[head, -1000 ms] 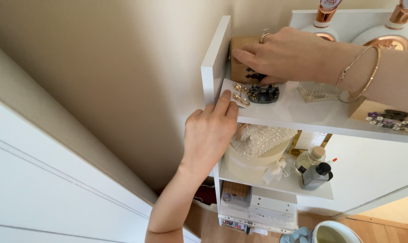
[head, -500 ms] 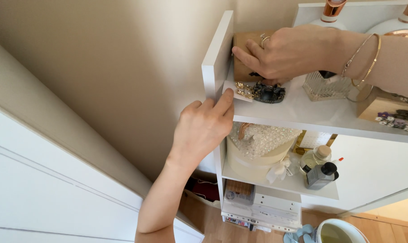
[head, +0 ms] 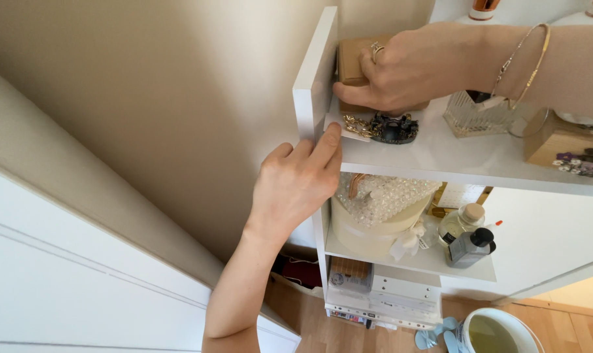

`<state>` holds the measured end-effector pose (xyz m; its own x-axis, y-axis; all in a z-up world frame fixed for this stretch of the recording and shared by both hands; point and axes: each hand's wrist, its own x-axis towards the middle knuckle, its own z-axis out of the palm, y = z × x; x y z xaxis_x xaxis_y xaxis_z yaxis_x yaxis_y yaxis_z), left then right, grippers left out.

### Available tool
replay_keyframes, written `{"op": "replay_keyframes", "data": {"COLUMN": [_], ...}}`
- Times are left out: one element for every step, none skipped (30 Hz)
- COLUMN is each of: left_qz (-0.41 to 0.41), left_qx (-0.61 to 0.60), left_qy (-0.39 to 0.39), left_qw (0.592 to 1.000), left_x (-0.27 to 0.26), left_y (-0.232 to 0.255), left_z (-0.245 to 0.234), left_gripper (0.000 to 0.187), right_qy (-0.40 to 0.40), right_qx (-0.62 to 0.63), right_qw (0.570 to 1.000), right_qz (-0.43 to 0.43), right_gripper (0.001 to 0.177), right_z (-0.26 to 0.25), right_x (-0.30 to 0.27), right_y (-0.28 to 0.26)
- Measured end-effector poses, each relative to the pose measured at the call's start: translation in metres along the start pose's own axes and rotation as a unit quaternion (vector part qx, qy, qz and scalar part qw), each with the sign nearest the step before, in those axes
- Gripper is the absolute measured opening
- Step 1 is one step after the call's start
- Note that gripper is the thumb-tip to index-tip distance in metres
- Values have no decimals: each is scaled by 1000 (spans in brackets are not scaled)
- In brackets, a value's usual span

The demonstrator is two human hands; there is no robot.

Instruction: The person organizes jewelry by picking up necklaces and earrings from a tray and placing them into a wooden box on a shelf. They also move a decorative plate into a closet and handle a hair tie and sunglasses on a bedside table.

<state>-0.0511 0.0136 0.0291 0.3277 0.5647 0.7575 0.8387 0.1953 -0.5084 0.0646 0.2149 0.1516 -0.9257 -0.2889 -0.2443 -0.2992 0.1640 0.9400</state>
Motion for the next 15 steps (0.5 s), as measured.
{"op": "replay_keyframes", "data": {"left_qz": [-1, -1, -2, -2, -4, -5, -4, -3, -2, -2, -2, -1, -1, -1, -2], "left_qx": [-3, -6, -10, -12, -14, -15, -15, -15, -15, -12, -9, -5, -5, -4, -4], "left_qy": [5, 9, 14, 15, 16, 17, 20, 22, 24, 27, 29, 31, 29, 27, 24], "left_qw": [1000, 1000, 1000, 1000, 1000, 1000, 1000, 1000, 1000, 1000, 1000, 999, 1000, 1000, 1000], "left_x": [0, -1, -1, -1, -1, -1, 0, 0, 0, 1, 1, 1, 1, 1, 1], "left_y": [0, 0, -1, 0, 0, 0, 0, 0, -1, -1, -1, -2, -2, -2, -2], "left_z": [1, 2, 3, 5, 6, 7, 7, 8, 8, 9, 9, 9, 8, 7, 7], "left_gripper": [17, 17, 17, 16, 15, 14, 15, 17, 18, 19, 21, 22, 22, 22, 22], "right_qy": [-4, -9, -6, -4, -1, 6, 14, 22, 14, 6, -2, -1, 0, 1, -2], "right_qx": [14, 28, 28, 28, 27, 24, 22, 20, 28, 37, 46, 46, 46, 46, 54], "right_qw": [1000, 999, 999, 999, 999, 999, 999, 999, 999, 999, 998, 998, 998, 998, 997], "right_qz": [8, 16, 19, 21, 24, 26, 29, 32, 34, 35, 37, 38, 40, 42, 47], "right_gripper": [62, 62, 64, 66, 68, 68, 68, 67, 65, 63, 61, 60, 59, 58, 56], "right_z": [-2, -3, -4, -4, -4, -4, -4, -3, -2, -1, 0, 1, 1, 1, 0], "right_x": [0, 0, 0, 2, 1, 1, 2, 2, 2, 3, 4, 4, 4, 4, 4], "right_y": [-1, -1, -2, -2, -3, -4, -5, -6, -7, -8, -9, -9, -10, -10, -11]}}
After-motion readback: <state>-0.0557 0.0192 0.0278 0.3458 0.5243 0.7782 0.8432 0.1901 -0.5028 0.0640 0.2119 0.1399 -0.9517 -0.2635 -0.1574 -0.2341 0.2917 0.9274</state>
